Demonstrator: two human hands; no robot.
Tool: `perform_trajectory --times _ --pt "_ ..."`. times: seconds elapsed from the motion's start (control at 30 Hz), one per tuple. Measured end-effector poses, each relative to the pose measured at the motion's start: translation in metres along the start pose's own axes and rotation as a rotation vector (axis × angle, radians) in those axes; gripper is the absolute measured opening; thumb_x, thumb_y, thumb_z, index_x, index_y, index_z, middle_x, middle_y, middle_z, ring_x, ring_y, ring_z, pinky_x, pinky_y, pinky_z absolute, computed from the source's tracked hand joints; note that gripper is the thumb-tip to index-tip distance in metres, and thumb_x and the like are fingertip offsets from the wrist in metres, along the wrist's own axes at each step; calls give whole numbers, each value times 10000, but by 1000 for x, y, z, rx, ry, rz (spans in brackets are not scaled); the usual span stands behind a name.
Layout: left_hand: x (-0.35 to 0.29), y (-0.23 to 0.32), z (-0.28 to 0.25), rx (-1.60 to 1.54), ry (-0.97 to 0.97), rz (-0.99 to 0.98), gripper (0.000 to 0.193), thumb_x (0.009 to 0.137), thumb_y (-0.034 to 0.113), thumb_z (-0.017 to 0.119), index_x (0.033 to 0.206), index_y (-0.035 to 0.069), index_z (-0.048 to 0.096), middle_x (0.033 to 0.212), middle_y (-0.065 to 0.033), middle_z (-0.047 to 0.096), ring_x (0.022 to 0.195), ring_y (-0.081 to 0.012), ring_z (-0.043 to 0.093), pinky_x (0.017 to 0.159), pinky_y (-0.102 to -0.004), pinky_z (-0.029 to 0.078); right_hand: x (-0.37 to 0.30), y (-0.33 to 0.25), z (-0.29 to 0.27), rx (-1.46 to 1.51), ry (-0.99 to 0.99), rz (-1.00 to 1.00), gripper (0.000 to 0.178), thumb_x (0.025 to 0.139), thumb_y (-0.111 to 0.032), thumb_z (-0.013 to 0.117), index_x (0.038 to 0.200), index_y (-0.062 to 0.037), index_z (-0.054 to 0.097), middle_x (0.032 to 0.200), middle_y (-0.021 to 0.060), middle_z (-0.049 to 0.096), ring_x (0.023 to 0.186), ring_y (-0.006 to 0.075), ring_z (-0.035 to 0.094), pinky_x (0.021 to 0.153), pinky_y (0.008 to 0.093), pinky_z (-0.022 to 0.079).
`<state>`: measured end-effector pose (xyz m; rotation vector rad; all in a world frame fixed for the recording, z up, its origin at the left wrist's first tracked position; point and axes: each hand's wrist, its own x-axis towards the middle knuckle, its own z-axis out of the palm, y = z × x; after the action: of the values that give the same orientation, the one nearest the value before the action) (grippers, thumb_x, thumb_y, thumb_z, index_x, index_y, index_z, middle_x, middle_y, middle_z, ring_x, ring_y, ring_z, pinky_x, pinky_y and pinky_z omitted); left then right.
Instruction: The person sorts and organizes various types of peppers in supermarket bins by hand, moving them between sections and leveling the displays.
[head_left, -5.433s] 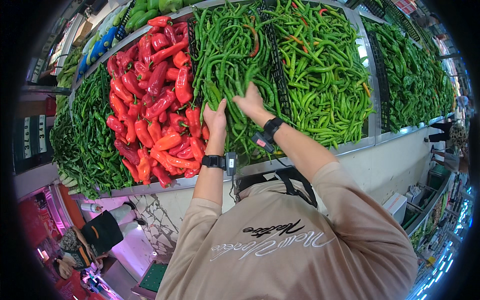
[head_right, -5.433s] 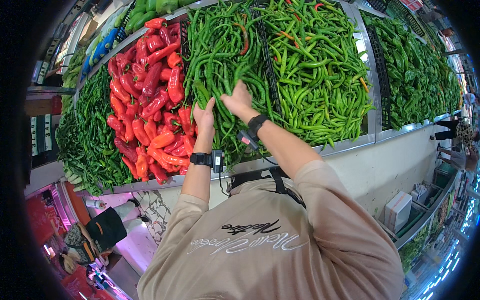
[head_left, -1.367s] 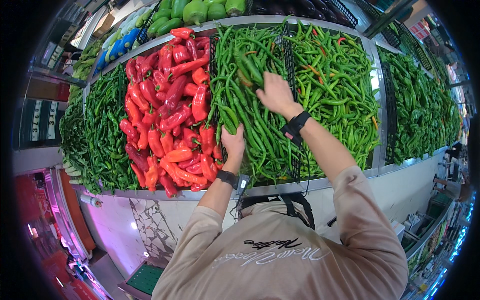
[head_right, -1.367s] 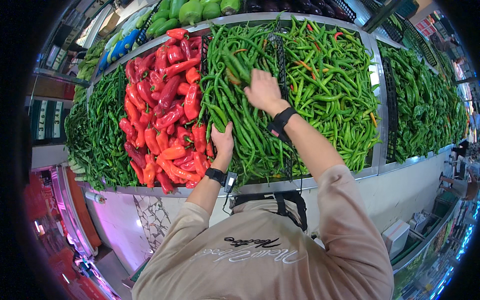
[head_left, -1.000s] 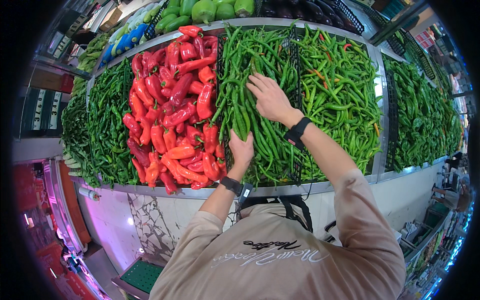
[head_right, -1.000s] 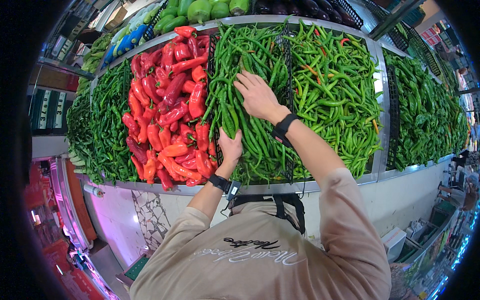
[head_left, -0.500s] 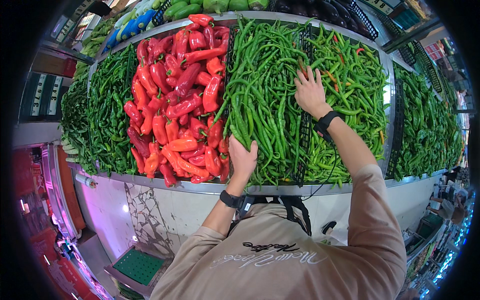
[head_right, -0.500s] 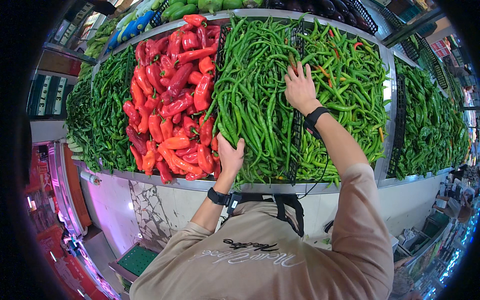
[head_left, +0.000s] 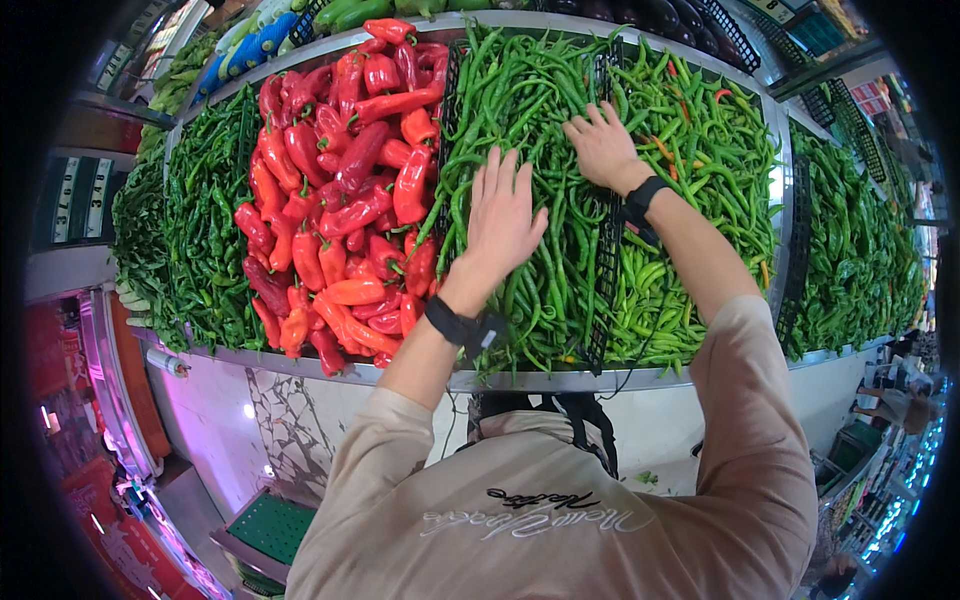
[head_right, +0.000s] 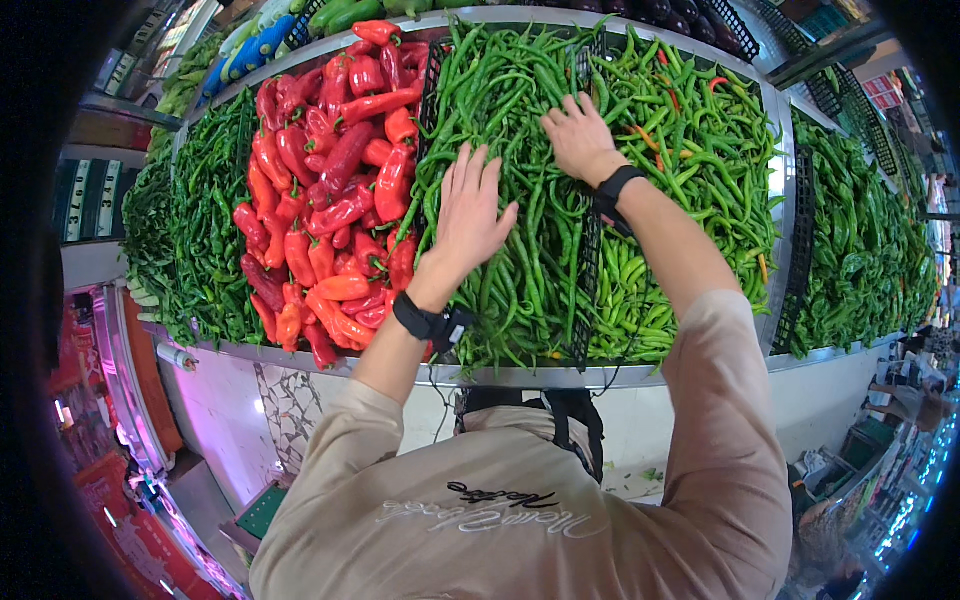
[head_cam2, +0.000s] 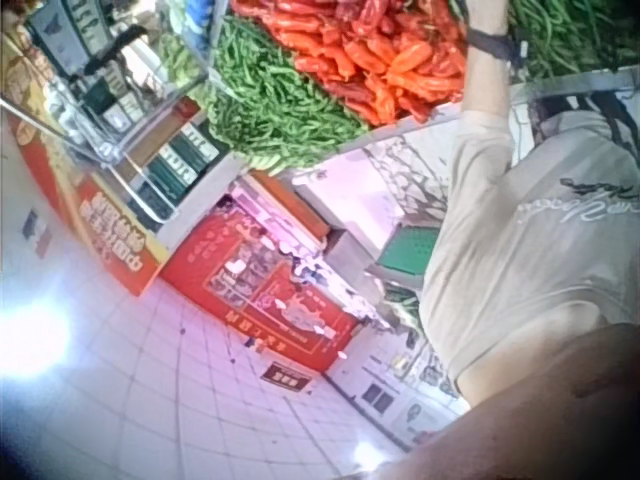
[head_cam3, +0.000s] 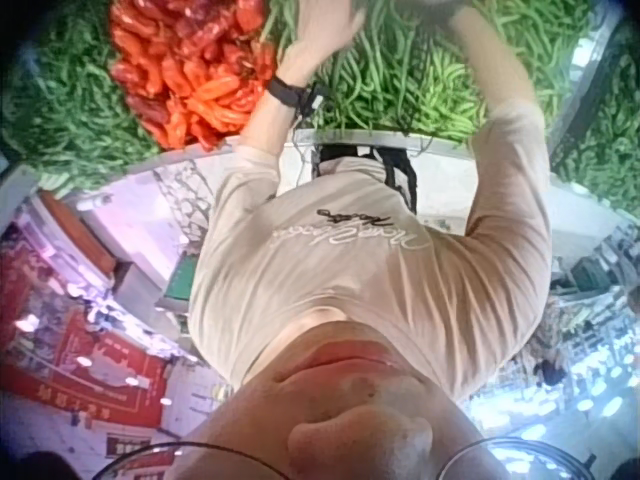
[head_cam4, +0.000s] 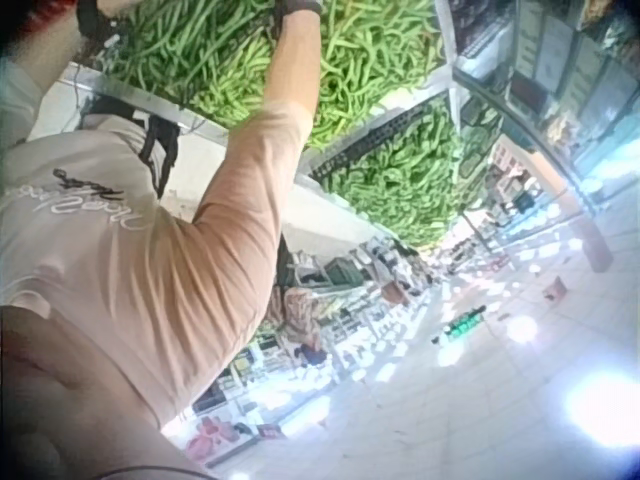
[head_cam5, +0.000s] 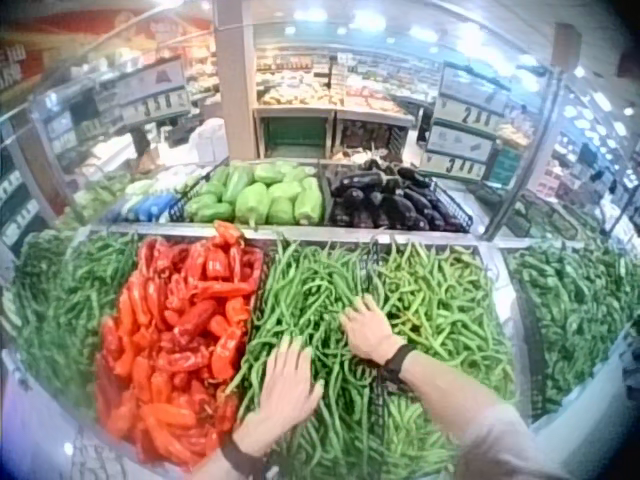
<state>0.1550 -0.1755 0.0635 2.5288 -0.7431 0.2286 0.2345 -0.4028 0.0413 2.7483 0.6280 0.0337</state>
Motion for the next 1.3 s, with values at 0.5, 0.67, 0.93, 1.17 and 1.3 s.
perform_trajectory --times 0.5,0.67,0.93,1.17,1.3 --pt "21 -33 35 356 -259 14 580 850 389 648 1331 69 593 1539 -183 389 1485 -305 243 1186 -497 207 -15 -4 -9 337 377 9 289 763 -106 635 1038 -28 595 1013 143 551 1046 329 537 969 456 415" --pt "23 -33 41 388 -220 -13 579 854 373 633 1321 34 590 1522 -175 410 1469 -294 275 1172 -488 237 -13 -35 5 283 164 -139 201 778 -150 667 965 -75 656 910 86 640 935 273 610 817 379 466" --pt "16 -46 31 303 -89 -47 522 805 325 684 1244 48 633 1460 -162 457 1427 -300 326 1140 -477 273 -36 -21 14 131 73 -108 260 866 -186 607 1097 -91 676 876 97 678 891 275 639 797 399 482" --pt "16 -48 33 197 -4 -58 476 786 261 676 1212 48 654 1429 -168 483 1412 -309 344 1124 -474 289 -27 -25 9 199 38 -144 345 855 -126 584 1188 -62 646 847 117 682 794 266 685 673 389 532" --pt "16 -50 33 177 0 -49 472 778 247 676 1209 57 657 1422 -170 490 1408 -311 349 1122 -470 292 -18 -32 5 106 -87 -104 304 872 -130 570 1152 -38 643 746 86 695 674 259 698 554 389 529"
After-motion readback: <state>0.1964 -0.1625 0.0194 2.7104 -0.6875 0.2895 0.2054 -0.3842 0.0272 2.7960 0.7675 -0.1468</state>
